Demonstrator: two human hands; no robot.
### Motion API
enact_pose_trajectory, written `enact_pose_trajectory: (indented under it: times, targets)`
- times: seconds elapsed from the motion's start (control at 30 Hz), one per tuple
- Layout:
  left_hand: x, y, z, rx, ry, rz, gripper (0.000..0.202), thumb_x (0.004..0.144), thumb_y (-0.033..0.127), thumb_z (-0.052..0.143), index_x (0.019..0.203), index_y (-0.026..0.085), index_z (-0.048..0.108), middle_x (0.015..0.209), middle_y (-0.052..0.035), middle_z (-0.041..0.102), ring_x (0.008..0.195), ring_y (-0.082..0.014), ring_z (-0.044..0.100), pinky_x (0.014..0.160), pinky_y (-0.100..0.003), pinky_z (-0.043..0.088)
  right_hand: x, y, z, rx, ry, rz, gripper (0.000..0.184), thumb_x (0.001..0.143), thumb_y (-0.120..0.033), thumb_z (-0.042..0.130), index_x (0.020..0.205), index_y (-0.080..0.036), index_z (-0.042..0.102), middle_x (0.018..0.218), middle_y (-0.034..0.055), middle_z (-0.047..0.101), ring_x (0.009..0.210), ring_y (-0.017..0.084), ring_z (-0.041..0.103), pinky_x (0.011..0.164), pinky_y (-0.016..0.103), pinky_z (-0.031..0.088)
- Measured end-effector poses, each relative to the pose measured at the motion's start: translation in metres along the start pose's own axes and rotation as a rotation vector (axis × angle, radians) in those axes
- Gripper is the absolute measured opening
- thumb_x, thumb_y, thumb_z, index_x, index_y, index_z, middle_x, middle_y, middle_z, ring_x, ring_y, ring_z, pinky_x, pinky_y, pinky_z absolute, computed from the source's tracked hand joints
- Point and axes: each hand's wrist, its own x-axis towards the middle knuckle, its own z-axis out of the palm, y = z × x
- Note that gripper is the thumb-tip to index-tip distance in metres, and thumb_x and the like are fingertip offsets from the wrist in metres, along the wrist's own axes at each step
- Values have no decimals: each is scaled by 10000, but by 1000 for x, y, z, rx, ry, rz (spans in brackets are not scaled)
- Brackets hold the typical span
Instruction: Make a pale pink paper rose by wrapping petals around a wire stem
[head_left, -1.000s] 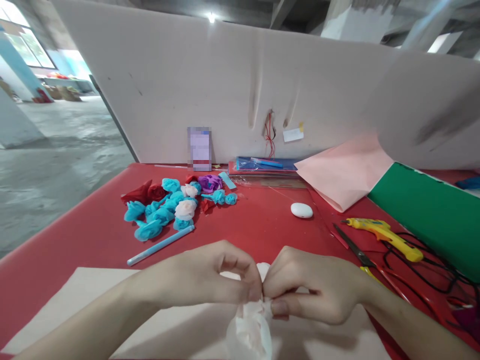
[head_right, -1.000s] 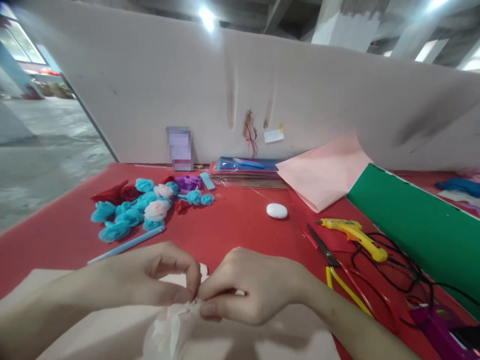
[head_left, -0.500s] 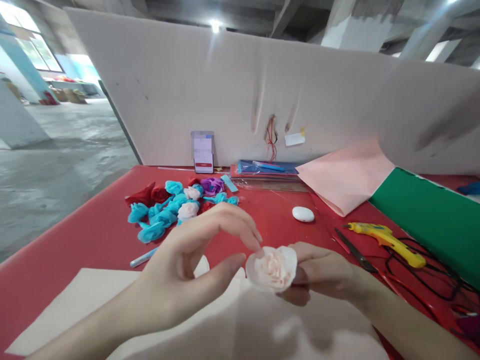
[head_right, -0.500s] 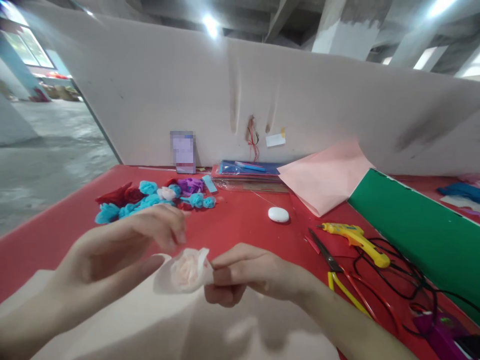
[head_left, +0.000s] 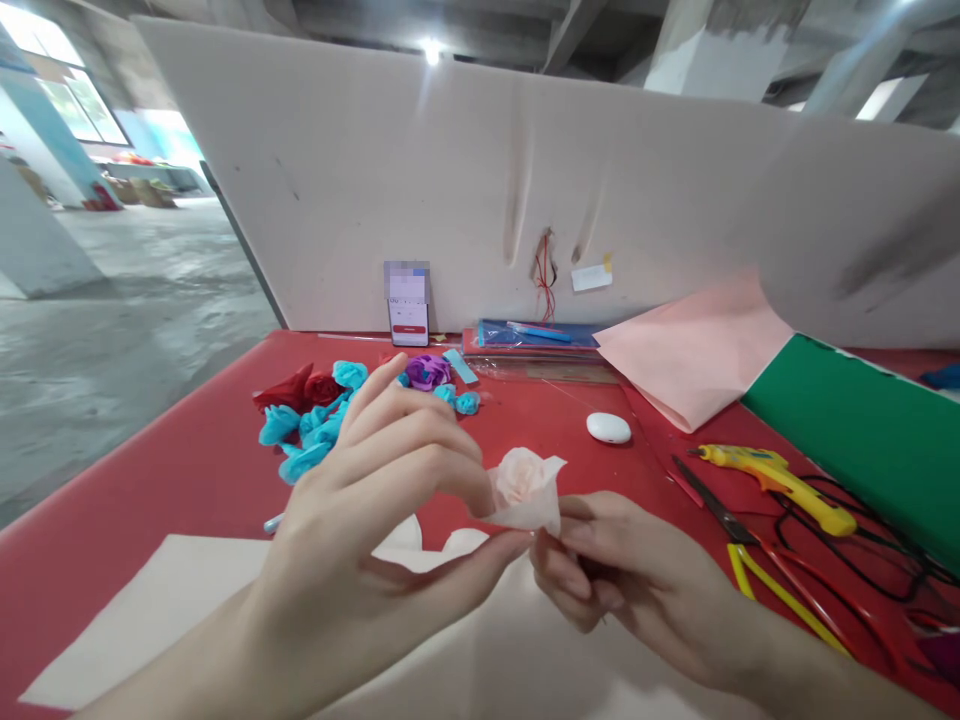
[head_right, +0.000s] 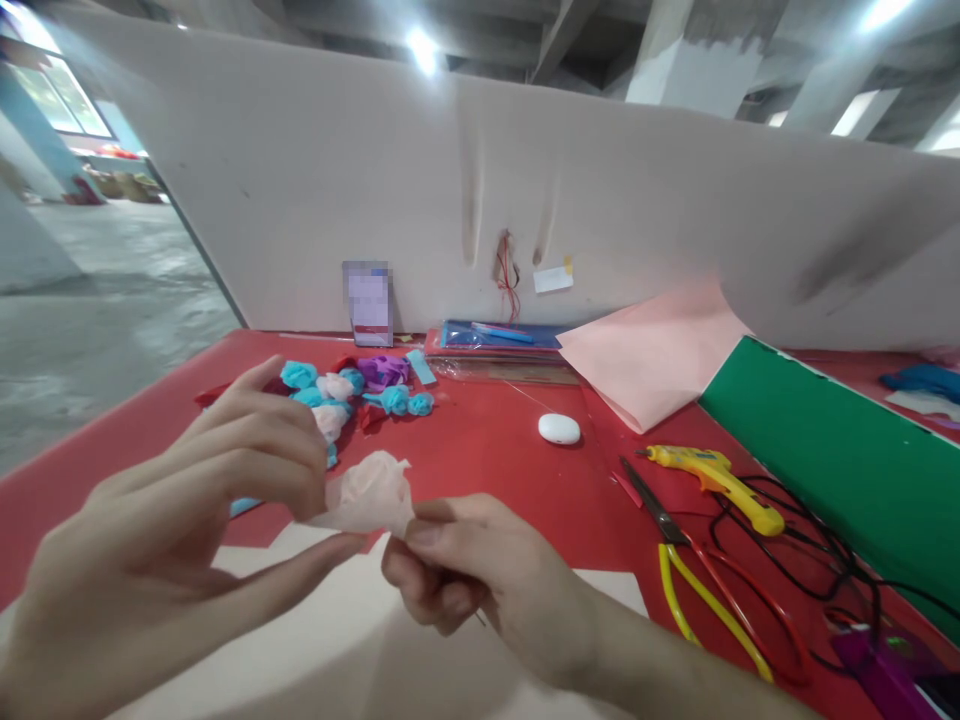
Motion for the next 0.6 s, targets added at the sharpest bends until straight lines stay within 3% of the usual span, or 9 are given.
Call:
enact_pose_trajectory:
  times: [0.17, 0.33, 0.5, 0.6]
  targets:
    - [0, 1, 3, 14, 72, 32, 166, 736, 152, 668, 690, 209, 518, 673, 30, 574, 692, -161, 529, 1007, -544, 312, -5, 4, 10, -33, 119, -14, 299, 898, -345, 468, 668, -154, 463, 573, -42, 334, 506, 78, 222, 467, 242, 144]
    - [-1, 4, 5, 61, 118, 80, 158, 749, 79, 606, 695, 208, 532, 614, 48, 583, 677, -154, 515, 1024, -583, 284, -6, 12, 15, 0, 127, -58, 319, 923, -348, 447, 665, -161, 448, 575, -49, 315, 502, 71, 231, 483, 244, 166]
    - [-4, 9, 6, 148, 156, 145, 157, 762, 94, 579, 741, 250, 575, 585, 69, 614, 630, -148, 528, 1021, -545, 300, -4, 18, 19, 72, 134, -97, 301, 917, -356, 471, 705, -142, 485, 627, -37, 367, 501, 58, 247, 477, 239, 168]
    - [-5, 11, 5, 100, 136, 65, 196, 742, 116, 599, 731, 310, 625, 564, 83, 607, 611, -147, 525, 1071, -518, 231, -4, 19, 20, 71, 132, -110, 317, 936, -355, 451, 697, -148, 469, 613, -46, 348, 514, 59, 260, 490, 239, 183]
